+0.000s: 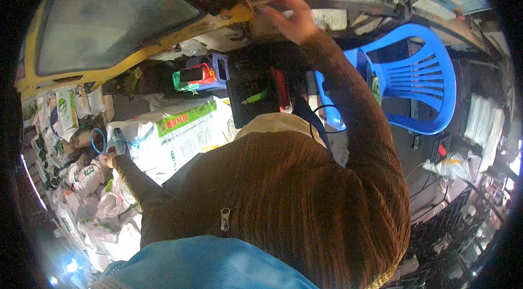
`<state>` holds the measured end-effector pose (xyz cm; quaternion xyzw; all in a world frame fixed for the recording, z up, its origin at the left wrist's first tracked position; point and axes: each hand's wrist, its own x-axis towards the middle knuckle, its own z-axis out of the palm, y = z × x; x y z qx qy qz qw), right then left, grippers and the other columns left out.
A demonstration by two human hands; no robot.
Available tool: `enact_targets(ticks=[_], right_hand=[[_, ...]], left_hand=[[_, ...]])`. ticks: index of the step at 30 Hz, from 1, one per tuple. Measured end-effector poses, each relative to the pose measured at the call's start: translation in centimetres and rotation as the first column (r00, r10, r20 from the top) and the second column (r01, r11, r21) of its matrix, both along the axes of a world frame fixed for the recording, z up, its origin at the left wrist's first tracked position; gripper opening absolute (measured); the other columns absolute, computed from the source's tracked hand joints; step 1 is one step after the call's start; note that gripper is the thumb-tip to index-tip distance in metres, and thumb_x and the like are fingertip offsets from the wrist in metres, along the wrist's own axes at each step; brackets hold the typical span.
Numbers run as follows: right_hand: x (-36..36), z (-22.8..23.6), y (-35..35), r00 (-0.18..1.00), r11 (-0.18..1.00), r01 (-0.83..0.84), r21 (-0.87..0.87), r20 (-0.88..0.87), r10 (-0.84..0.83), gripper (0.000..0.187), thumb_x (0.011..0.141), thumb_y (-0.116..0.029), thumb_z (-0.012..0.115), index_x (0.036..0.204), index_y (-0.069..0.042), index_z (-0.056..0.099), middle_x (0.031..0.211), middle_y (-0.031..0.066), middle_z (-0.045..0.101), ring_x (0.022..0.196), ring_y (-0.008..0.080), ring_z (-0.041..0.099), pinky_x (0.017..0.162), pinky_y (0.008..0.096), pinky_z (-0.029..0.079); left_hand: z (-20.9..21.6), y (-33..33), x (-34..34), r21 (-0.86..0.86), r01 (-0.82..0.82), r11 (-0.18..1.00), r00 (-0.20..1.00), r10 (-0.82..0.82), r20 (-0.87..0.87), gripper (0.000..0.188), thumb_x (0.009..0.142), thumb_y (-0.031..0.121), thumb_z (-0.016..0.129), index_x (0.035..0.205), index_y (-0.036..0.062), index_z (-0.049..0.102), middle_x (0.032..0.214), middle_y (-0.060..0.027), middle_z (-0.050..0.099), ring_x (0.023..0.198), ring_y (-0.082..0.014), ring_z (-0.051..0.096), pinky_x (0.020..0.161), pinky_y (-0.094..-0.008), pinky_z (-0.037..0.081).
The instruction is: The person places a black plastic bag inside a larger white sack, then repeatedly ties and adjusts a blue plastic strap around the sack to secure it. The person handles the sack and strap with both hands throughout the clip.
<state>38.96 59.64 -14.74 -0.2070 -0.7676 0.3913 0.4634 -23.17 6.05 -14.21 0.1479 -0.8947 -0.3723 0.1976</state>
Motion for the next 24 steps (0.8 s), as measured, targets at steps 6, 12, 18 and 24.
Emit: enact_targets(ticks=[6,12,18,24], right_hand=[[-13.3,11.9,-1.5,0.942,0.908,-0.334,-0.253,-0.076,0.326,0.044,0.079,-0.030,0.067,0.109,-0.004,0.048,0.092,0.0028,0.053,0.087,0.0114,0.050,0.079,0.0272,0.042],[-10.2,10.9,0.6,0.943,0.911,-0.327,-0.251,-0.015,0.334,0.036,0.080,-0.034,0.065,0.095,-0.005,0.051,0.083,0.0015,0.052,0.078,0.0093,0.048,0.071,0.0239,0.041],[-3.6,11.2,2.8,0.935,0.897,-0.348,-0.273,-0.165,0.313,0.020,0.088,-0.023,0.055,0.098,-0.006,0.053,0.082,-0.0022,0.052,0.076,0.0055,0.048,0.068,0.0222,0.041],[4.8,9.7,6.1,0.939,0.924,0.001,-0.382,-0.318,-0.132,0.027,0.090,-0.028,0.051,0.070,-0.011,0.048,0.056,-0.0039,0.044,0.047,0.0066,0.039,0.044,0.0229,0.032]], left_hand=[[-0.6,0.5,0.7,-0.147,-0.077,0.986,0.989,0.057,-0.137,0.061,0.085,0.056,0.036,0.100,0.0036,0.064,0.092,-0.0160,0.064,0.086,-0.0358,0.060,0.077,-0.0442,0.045],[-0.7,0.5,0.2,-0.173,-0.033,0.984,0.996,0.019,-0.084,0.059,0.086,0.054,0.034,0.101,0.0049,0.063,0.096,-0.0184,0.063,0.089,-0.0382,0.058,0.078,-0.0457,0.044],[-0.6,0.8,1.3,0.005,0.076,0.997,0.991,-0.075,-0.108,0.065,0.084,0.060,0.035,0.106,0.0046,0.062,0.100,-0.0187,0.062,0.094,-0.0384,0.057,0.081,-0.0446,0.043],[-0.6,0.9,1.1,-0.151,-0.047,0.987,0.991,0.027,-0.133,0.058,0.087,0.053,0.037,0.107,0.0031,0.060,0.102,-0.0182,0.061,0.093,-0.0374,0.057,0.081,-0.0423,0.044]])
